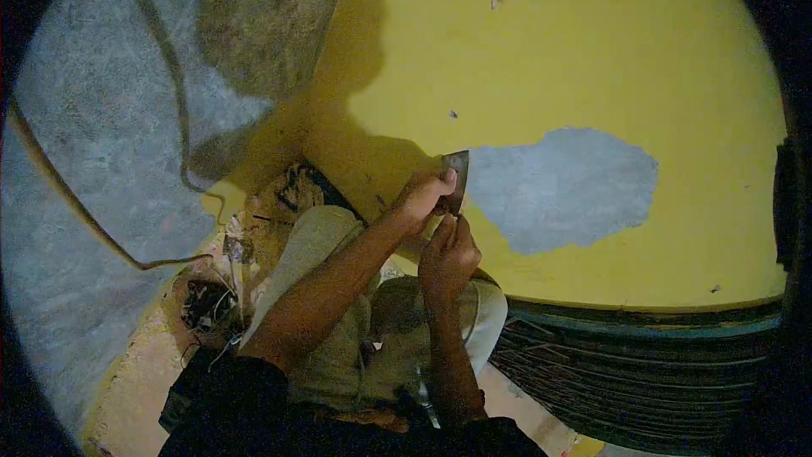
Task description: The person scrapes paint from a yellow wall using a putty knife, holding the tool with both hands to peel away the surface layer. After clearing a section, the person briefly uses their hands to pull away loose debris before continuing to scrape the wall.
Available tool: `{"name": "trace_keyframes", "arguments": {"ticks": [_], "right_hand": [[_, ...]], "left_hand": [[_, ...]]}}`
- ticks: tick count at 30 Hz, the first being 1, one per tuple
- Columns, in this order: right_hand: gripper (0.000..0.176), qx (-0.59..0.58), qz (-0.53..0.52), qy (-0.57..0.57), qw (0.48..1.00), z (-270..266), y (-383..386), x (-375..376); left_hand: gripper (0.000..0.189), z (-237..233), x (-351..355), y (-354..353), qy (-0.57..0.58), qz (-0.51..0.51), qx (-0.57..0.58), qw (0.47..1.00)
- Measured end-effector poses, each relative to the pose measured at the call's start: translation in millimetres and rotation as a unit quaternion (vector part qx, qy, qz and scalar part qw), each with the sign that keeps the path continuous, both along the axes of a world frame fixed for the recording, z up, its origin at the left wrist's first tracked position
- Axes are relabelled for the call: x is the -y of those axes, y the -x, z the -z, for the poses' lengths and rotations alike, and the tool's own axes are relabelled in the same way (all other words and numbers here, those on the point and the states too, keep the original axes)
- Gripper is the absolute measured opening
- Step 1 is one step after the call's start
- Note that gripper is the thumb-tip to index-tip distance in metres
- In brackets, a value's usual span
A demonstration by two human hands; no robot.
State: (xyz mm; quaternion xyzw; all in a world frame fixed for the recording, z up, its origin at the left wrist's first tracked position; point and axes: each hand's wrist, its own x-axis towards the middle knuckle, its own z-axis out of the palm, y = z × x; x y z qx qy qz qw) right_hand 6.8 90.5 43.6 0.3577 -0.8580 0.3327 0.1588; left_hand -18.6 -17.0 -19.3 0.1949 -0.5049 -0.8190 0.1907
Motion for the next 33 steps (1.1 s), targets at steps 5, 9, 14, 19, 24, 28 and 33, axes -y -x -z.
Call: {"name": "trace_keyframes", "arguments": {"ticks": [5, 9, 14, 19, 24, 28, 33], "right_hand": [[0.026, 0.092, 0.014, -0.009, 0.996, -5.2, 7.0, 14.3], [0.027, 0.021, -0.155, 0.023, 0.987, -2.9, 22.7, 67.2], [0.027, -0.022, -0.119, -0.030, 0.992, 18.3, 12.6, 41.4], [0.031, 0.080, 0.023, -0.014, 0.996, -17.5, 3.1, -10.5], [0.031, 0.088, 0.015, -0.029, 0.996, -17.9, 10.1, -24.1], [0.032, 0.050, 0.000, 0.016, 0.999, -5.7, 10.9, -18.8], [0.031, 0.069, 0.035, -0.033, 0.997, -19.0, 13.9, -8.6]], "left_hand": [[0.045, 43.2, 2.5, 41.5, 0.221, -0.130, 0.053, 0.965], [0.048, -0.1, 71.9, -8.2, -0.220, -0.033, -0.013, 0.975], [0.041, 31.4, 43.0, -9.0, -0.103, -0.088, 0.006, 0.991], [0.038, -14.7, -16.3, -8.6, -0.224, 0.002, -0.071, 0.972], [0.041, -27.7, -20.9, -8.5, -0.126, -0.018, -0.044, 0.991], [0.042, -2.0, -22.2, 9.1, -0.162, -0.037, -0.070, 0.984], [0.039, -17.2, -10.1, 8.2, -0.058, 0.030, 0.047, 0.997]]}}
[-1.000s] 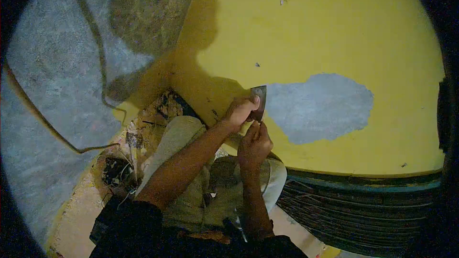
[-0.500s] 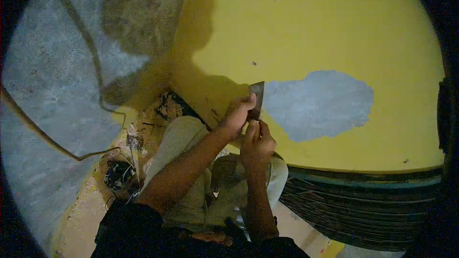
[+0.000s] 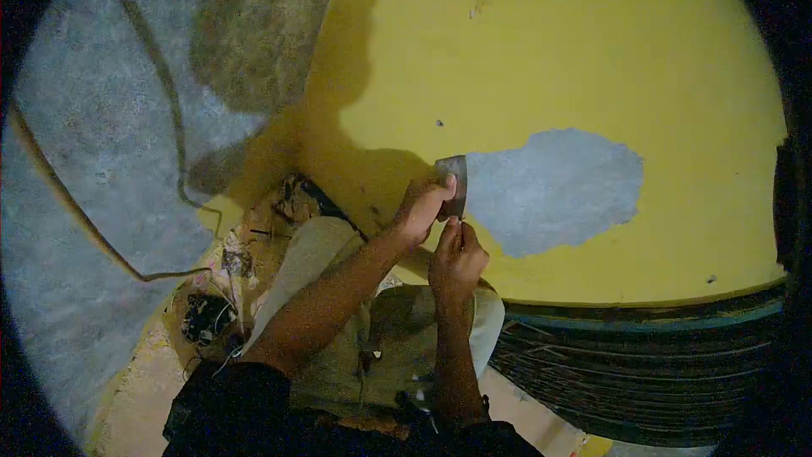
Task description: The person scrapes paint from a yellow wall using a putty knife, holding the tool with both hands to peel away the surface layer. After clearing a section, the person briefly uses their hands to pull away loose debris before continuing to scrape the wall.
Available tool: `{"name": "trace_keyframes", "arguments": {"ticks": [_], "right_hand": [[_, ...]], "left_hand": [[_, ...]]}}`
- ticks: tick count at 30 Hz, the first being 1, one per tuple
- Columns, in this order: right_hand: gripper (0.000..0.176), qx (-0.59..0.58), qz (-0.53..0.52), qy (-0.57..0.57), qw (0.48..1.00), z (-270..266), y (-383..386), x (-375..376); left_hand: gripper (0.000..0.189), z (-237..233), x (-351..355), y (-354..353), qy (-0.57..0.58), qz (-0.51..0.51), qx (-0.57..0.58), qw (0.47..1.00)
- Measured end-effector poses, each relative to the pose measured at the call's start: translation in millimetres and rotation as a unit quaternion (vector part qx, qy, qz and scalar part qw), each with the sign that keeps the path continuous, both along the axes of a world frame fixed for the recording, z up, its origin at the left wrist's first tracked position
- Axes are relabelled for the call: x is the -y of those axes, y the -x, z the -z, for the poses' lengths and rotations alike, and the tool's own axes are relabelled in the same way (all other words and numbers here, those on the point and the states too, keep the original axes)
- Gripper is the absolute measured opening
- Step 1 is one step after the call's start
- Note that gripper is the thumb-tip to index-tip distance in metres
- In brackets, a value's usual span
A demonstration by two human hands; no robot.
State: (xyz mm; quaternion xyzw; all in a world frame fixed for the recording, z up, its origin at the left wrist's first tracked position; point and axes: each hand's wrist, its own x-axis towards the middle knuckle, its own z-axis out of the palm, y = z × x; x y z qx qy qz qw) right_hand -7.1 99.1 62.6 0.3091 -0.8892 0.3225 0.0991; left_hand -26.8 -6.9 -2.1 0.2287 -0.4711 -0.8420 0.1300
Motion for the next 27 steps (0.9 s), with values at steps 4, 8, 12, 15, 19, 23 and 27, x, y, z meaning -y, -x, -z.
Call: {"name": "trace_keyframes", "arguments": {"ticks": [4, 8, 12, 15, 19, 23, 27], "right_hand": [[0.028, -0.007, -0.118, 0.031, 0.992, -44.4, 2.0, 36.3], [0.025, 0.041, -0.209, -0.035, 0.976, -52.1, 10.3, 80.4], [0.025, -0.022, -0.180, -0.060, 0.982, 0.4, 0.2, 44.8], [0.026, -0.008, -0.082, -0.021, 0.996, 20.7, -9.3, 7.2], [0.027, -0.023, -0.024, -0.037, 0.999, 11.6, -5.2, -17.0], [0.025, -0.038, -0.034, -0.033, 0.998, -4.3, -13.2, -7.8], [0.025, -0.032, -0.022, -0.036, 0.999, -1.6, -14.7, -0.5]], "left_hand": [[0.037, -28.7, 35.5, -12.8, -0.171, -0.052, -0.073, 0.981], [0.037, -22.2, 75.4, -25.0, -0.274, -0.101, -0.183, 0.939], [0.040, 4.6, 33.8, -27.8, -0.182, -0.157, -0.074, 0.968], [0.039, 11.7, -3.6, -20.0, -0.091, -0.100, -0.019, 0.991], [0.038, 9.2, -26.8, -4.1, -0.182, -0.066, -0.078, 0.978], [0.038, 1.2, -16.0, -7.4, -0.138, -0.053, -0.104, 0.983], [0.040, 5.7, -11.6, -7.1, -0.129, -0.029, -0.073, 0.989]]}}
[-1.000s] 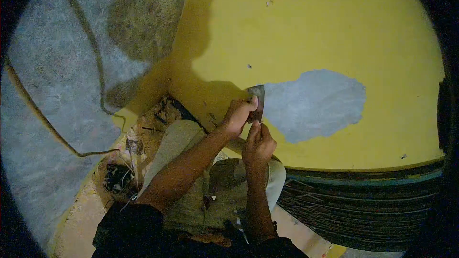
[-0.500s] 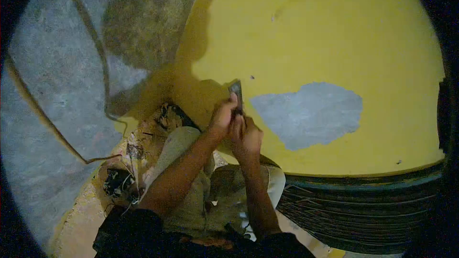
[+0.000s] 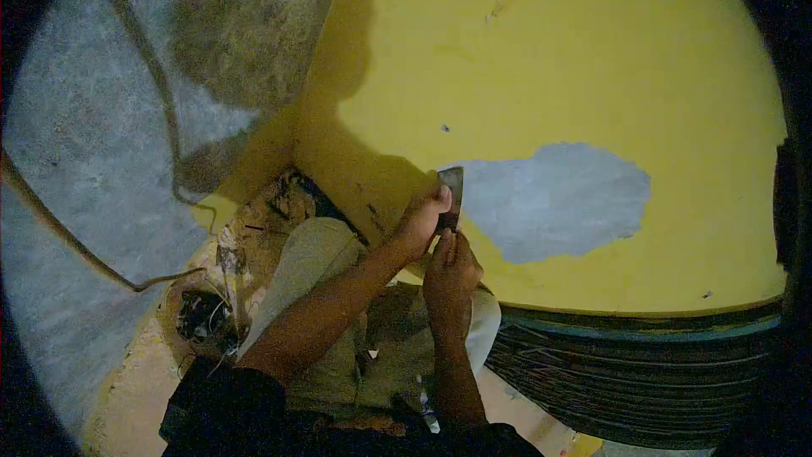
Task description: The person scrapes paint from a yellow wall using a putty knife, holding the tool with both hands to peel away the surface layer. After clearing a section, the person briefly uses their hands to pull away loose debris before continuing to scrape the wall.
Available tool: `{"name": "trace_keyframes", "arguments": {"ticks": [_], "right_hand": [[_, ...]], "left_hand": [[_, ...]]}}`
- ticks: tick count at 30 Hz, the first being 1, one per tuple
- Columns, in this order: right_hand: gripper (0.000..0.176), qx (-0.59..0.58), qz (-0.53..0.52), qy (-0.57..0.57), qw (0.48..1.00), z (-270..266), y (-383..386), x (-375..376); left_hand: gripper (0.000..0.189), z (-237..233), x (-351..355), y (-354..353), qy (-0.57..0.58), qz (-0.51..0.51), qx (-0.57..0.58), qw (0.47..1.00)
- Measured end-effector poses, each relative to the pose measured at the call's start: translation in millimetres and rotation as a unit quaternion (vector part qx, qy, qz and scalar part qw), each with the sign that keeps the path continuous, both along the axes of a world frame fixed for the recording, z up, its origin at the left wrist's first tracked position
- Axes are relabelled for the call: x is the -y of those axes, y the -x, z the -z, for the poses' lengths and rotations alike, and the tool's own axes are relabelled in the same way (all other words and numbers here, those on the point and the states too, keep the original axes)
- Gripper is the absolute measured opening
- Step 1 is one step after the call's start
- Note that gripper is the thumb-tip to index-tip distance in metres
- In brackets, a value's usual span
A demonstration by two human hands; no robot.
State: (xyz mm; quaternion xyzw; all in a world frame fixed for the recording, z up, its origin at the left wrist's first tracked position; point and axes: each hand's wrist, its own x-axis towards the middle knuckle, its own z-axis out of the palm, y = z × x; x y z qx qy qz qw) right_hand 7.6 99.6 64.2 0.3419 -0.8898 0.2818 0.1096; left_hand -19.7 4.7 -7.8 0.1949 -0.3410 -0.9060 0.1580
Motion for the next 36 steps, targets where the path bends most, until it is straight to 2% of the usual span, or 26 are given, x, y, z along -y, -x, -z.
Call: {"name": "trace_keyframes", "arguments": {"ticks": [5, 7, 8, 9, 10, 12, 13, 15, 16, 18, 22, 24, 25, 26, 28, 29, 30, 32, 36], "right_hand": [[0.024, -0.010, -0.004, 0.016, 1.000, 15.9, 4.9, -2.3], [0.024, -0.034, -0.003, 0.021, 0.999, 12.8, 6.2, 2.6], [0.025, -0.023, 0.006, 0.011, 1.000, 9.8, 2.5, 4.7], [0.025, -0.011, 0.015, 0.001, 1.000, 6.8, -1.0, 7.5], [0.025, -0.012, 0.014, 0.004, 1.000, 12.6, 1.5, 8.1], [0.026, -0.041, 0.012, 0.026, 0.999, 34.5, 11.4, 1.4], [0.026, -0.040, 0.013, 0.021, 0.999, 37.2, 15.9, 4.6], [0.027, -0.099, -0.087, 0.069, 0.989, 40.7, 31.3, 25.4], [0.027, -0.093, -0.083, 0.068, 0.990, 30.6, 28.4, 40.1], [0.028, 0.015, -0.130, 0.019, 0.991, -3.7, 16.6, 77.8], [0.029, -0.048, -0.152, 0.022, 0.987, 19.5, 6.8, 69.8], [0.028, 0.046, -0.087, 0.076, 0.992, 23.5, 0.0, 47.4], [0.028, 0.004, -0.069, 0.065, 0.995, 21.6, 0.3, 35.7], [0.028, 0.003, -0.065, 0.063, 0.996, 19.7, 0.7, 25.5], [0.029, 0.057, 0.020, 0.042, 0.997, 11.3, 3.4, 9.1], [0.030, 0.061, 0.002, 0.034, 0.998, 9.4, 7.8, -0.9], [0.030, 0.058, 0.002, 0.031, 0.998, 9.9, 8.5, -4.3], [0.030, 0.021, 0.007, 0.034, 0.999, 12.2, 6.7, -7.3], [0.030, 0.035, 0.042, -0.002, 0.999, 16.6, 4.2, -3.6]], "left_hand": [[0.039, 16.8, 3.6, 6.2, -0.039, 0.049, 0.012, 0.998], [0.039, 0.0, 10.7, 4.4, -0.040, 0.050, -0.010, 0.998], [0.039, -8.6, 12.2, 2.4, 0.079, 0.017, 0.086, 0.993], [0.040, -16.5, 14.3, -0.9, 0.196, -0.016, 0.181, 0.964], [0.040, -11.2, 16.1, 0.5, 0.198, -0.018, 0.180, 0.963], [0.039, 6.4, 13.5, 3.0, 0.073, 0.005, 0.048, 0.996], [0.039, 1.2, 15.5, 0.9, 0.068, 0.006, 0.048, 0.996], [0.035, -7.8, 30.1, 2.9, 0.022, -0.078, 0.090, 0.993], [0.035, -0.3, 44.9, -0.6, 0.022, -0.074, 0.096, 0.992], [0.033, 3.9, 87.3, -13.2, -0.153, -0.054, -0.037, 0.986], [0.033, -0.2, 67.7, -34.2, -0.063, -0.144, -0.025, 0.987], [0.032, 3.8, 47.0, -28.8, -0.036, -0.120, -0.013, 0.992], [0.034, -7.1, 30.2, -30.5, 0.008, -0.137, -0.062, 0.989], [0.034, -3.9, 22.5, -23.3, 0.006, -0.133, -0.062, 0.989], [0.037, -5.1, 14.6, -10.6, -0.011, -0.028, -0.042, 0.999], [0.039, -5.5, 6.7, -7.6, 0.101, -0.086, -0.024, 0.991], [0.039, -7.3, 3.8, -6.9, 0.097, -0.087, -0.027, 0.991], [0.039, -9.5, 1.0, -8.9, 0.058, -0.010, 0.031, 0.998], [0.039, 4.6, 2.3, -0.2, 0.021, 0.006, 0.016, 1.000]]}}
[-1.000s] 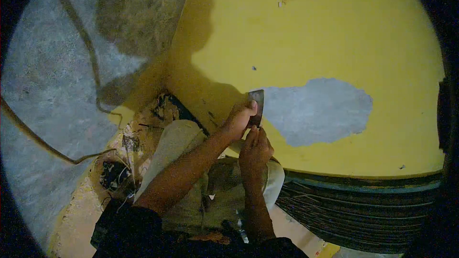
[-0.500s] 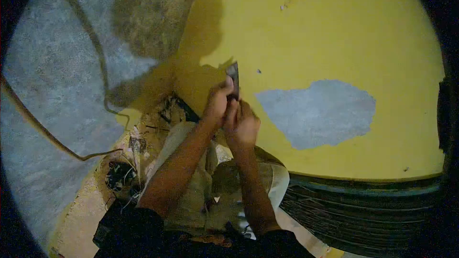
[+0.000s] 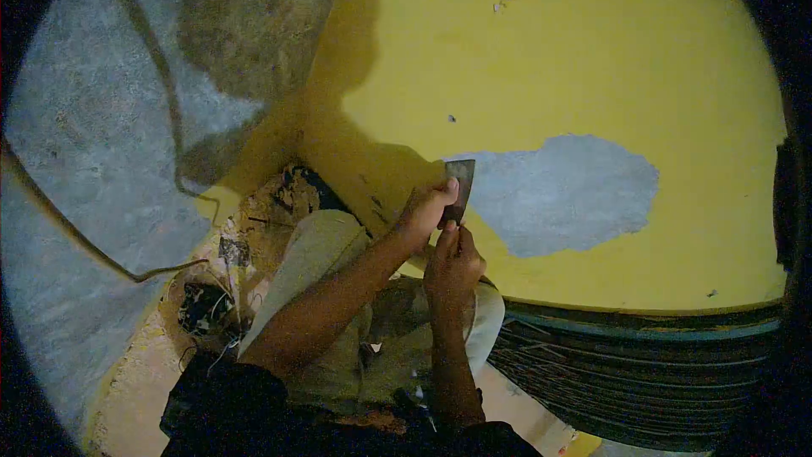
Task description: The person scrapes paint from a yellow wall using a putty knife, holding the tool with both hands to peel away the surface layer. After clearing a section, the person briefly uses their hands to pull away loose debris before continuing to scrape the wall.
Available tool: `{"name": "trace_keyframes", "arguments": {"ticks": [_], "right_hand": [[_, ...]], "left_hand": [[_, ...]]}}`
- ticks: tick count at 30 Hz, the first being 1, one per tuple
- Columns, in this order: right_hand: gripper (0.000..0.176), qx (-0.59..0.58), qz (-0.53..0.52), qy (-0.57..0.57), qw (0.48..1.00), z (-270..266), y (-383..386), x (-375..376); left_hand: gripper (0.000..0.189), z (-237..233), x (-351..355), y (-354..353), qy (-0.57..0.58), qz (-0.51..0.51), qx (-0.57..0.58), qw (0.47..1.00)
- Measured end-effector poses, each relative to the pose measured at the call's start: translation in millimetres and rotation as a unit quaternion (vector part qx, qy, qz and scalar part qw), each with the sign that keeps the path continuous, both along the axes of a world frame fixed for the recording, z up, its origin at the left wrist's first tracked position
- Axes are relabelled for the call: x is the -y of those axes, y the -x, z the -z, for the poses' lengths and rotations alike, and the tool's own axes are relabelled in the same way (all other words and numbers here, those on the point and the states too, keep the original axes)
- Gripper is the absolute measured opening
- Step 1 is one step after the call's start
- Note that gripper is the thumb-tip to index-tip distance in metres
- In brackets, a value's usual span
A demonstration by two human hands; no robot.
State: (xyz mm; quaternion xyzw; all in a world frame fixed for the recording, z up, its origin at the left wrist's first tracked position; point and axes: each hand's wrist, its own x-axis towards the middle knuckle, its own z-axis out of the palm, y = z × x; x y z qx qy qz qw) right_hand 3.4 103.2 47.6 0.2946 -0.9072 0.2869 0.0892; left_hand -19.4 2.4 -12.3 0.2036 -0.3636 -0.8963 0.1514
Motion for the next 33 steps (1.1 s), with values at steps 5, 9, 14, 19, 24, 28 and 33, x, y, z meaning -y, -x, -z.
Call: {"name": "trace_keyframes", "arguments": {"ticks": [5, 9, 14, 19, 24, 28, 33], "right_hand": [[0.031, -0.004, -0.003, 0.018, 1.000, -4.9, 0.2, 10.2], [0.030, -0.080, -0.008, -0.004, 0.997, 1.3, -1.5, 14.1], [0.025, -0.160, -0.098, -0.022, 0.982, 2.0, 9.9, 7.8], [0.027, 0.000, -0.131, 0.042, 0.991, -21.5, 18.3, 45.5], [0.031, 0.065, -0.165, 0.075, 0.981, -22.3, -2.1, 87.1], [0.031, 0.000, -0.123, 0.080, 0.989, 4.6, -5.3, 35.5], [0.030, -0.008, -0.058, 0.123, 0.991, -16.5, -8.2, -3.5]], "left_hand": [[0.038, 0.5, 4.8, 2.6, 0.009, -0.011, 0.001, 1.000], [0.038, 2.4, 14.1, 5.1, 0.101, -0.002, 0.045, 0.994], [0.035, 18.6, 6.5, 17.5, -0.066, -0.008, 0.040, 0.997], [0.030, -16.5, 39.4, -10.8, 0.052, -0.084, -0.012, 0.995], [0.028, -15.2, 83.9, -27.1, -0.062, -0.184, -0.044, 0.980], [0.028, 18.5, 45.8, -12.6, 0.043, -0.109, -0.075, 0.990], [0.028, -8.6, 32.5, -19.3, 0.120, -0.122, -0.100, 0.980]]}}
